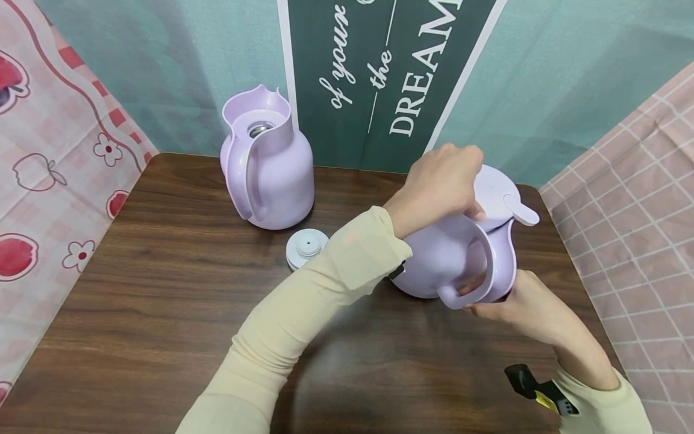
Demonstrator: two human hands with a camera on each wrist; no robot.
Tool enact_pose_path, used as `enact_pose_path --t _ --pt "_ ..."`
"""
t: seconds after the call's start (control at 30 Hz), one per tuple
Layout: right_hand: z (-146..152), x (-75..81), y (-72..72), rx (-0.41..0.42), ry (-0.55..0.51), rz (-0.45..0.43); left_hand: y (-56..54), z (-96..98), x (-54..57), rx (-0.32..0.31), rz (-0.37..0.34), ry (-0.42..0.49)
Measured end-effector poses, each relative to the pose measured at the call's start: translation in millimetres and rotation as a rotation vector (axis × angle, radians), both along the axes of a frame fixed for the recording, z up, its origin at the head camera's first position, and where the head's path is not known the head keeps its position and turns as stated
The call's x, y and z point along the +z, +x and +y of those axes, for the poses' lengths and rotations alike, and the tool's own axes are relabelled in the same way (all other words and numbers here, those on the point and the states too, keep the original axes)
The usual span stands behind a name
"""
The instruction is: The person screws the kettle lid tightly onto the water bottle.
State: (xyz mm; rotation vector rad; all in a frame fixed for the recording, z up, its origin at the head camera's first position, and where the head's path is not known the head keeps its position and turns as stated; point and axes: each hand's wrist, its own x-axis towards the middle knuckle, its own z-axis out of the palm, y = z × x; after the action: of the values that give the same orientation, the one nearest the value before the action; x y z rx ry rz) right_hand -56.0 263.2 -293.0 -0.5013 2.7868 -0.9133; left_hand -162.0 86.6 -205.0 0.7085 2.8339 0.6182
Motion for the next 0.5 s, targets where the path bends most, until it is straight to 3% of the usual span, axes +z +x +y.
enact_pose_path --t 0.5 --pt "-0.7 3.0 0.7 -0.018 0.014 -0.023 0.7 -5.6 -0.8 -0.051 0.003 0.018"
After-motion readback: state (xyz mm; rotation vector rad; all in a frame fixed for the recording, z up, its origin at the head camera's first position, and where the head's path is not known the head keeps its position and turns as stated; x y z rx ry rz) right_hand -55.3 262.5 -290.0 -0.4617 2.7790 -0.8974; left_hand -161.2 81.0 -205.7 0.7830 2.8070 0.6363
